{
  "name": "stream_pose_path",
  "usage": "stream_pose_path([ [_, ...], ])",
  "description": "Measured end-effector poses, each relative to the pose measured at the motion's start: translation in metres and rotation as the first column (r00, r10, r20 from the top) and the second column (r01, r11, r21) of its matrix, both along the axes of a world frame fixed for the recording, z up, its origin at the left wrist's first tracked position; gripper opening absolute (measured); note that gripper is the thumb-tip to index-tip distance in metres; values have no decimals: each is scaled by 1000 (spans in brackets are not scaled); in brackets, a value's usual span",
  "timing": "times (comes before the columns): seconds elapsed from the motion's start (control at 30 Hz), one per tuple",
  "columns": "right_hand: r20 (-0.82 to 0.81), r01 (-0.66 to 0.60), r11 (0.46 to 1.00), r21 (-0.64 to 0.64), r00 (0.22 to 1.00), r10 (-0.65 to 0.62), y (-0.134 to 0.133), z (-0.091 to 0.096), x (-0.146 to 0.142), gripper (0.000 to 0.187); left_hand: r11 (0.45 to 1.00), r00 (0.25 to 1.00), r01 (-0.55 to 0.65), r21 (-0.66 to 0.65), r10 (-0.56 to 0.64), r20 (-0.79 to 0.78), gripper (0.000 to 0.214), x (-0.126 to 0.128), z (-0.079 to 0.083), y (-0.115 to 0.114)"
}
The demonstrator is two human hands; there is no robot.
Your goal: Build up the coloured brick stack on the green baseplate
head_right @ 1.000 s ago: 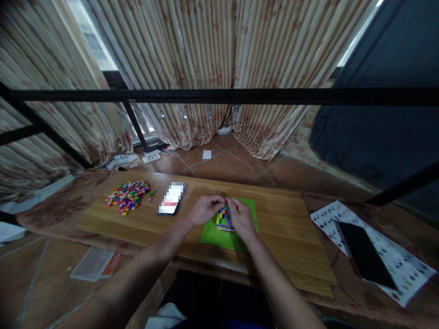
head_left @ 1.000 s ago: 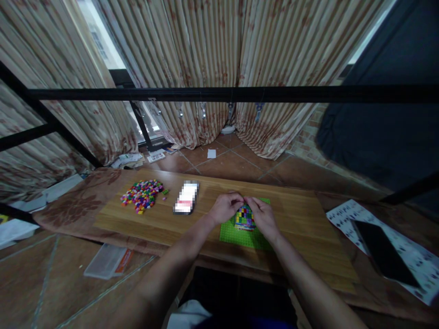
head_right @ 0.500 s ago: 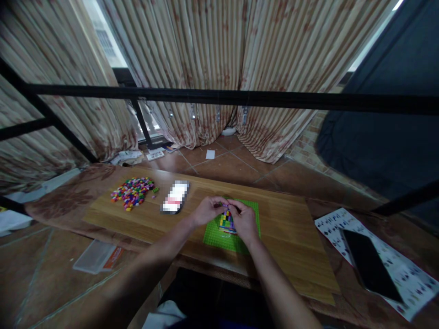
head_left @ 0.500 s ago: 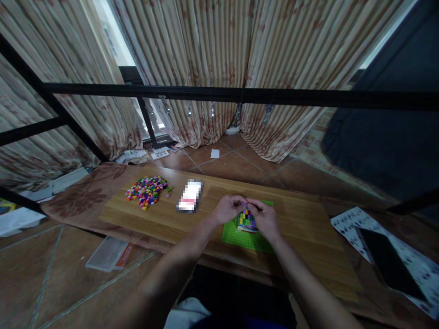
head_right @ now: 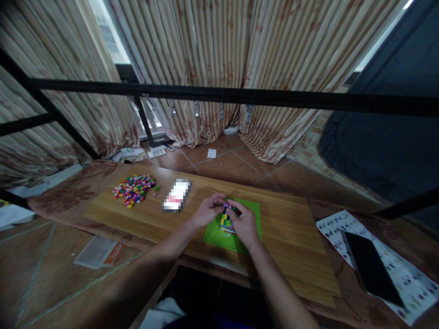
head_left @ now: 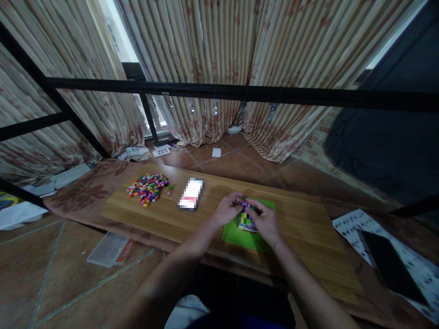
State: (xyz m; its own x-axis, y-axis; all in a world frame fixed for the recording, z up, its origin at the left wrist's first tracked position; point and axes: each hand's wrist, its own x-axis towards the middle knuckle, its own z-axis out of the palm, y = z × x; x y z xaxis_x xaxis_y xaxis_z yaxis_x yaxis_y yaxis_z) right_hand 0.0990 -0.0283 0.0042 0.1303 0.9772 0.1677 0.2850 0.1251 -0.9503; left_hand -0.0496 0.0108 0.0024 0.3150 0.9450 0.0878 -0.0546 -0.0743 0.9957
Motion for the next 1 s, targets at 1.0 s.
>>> stream_pose_path([
  [1.0,371,-70,995,-70,924,91,7,37,3,14,992,995,7,-123,5,95,22,4,-4,-2],
])
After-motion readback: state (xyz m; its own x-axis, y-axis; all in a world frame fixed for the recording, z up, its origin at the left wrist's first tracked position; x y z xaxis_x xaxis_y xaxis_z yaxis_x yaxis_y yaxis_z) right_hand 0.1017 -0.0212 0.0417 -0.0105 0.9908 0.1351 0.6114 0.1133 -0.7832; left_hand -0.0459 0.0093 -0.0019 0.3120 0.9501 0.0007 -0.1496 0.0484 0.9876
